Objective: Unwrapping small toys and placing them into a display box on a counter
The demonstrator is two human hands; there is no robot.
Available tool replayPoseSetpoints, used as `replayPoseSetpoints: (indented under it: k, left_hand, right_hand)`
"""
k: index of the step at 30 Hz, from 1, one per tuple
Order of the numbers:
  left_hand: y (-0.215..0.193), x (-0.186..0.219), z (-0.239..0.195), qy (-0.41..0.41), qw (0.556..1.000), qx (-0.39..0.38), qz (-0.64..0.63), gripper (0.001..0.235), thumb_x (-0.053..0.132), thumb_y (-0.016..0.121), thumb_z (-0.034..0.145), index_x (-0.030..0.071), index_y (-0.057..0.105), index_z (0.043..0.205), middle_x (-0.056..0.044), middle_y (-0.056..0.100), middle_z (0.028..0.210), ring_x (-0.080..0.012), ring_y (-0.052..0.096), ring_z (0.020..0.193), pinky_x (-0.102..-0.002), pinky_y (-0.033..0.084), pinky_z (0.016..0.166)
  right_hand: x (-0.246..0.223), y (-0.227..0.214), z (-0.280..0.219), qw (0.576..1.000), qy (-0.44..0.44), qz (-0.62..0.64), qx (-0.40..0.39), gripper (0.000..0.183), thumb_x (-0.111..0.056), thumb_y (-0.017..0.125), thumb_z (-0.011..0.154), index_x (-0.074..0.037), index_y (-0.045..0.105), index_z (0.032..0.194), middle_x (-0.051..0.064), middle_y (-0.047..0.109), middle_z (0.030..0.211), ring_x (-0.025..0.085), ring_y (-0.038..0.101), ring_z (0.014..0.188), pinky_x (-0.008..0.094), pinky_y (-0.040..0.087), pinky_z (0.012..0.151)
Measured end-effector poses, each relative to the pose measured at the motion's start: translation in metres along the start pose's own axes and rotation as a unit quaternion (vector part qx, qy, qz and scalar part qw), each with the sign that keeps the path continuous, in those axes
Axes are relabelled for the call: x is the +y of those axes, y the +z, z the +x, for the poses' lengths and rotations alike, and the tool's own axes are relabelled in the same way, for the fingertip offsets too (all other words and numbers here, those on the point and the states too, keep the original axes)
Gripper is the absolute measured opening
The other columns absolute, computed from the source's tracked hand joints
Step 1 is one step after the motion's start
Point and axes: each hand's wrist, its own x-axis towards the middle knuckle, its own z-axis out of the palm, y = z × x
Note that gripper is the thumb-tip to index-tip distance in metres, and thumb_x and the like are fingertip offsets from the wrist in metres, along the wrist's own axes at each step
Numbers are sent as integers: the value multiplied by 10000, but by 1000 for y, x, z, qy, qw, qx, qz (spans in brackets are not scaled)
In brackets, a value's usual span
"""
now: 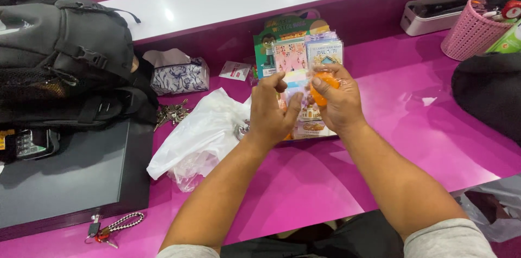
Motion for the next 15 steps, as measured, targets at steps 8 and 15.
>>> replayPoseSetpoints:
  k: [8, 15]
  left_hand:
    - [9, -8, -6, -2, 998, -31, 55, 305, 349, 663, 959, 125, 608, 1159, 2, 589, 879, -214, 636, 830, -361, 451, 766]
    - [10, -9, -5, -4, 997, -56, 61, 226, 321, 667, 955, 145, 624, 1090, 12, 589, 848, -212, 632, 824, -359, 449, 750]
  right_hand:
    - [-2, -11, 8, 998, -12, -44, 40, 268, -147, 850, 872, -93, 588, 892, 67, 553, 642, 162, 552, 427, 228, 402, 307]
    - [-7, -3, 7, 998, -7, -42, 35, 290, -77, 835, 851, -96, 604, 1024, 85, 671, 787, 157, 687, 588, 230, 558, 403]
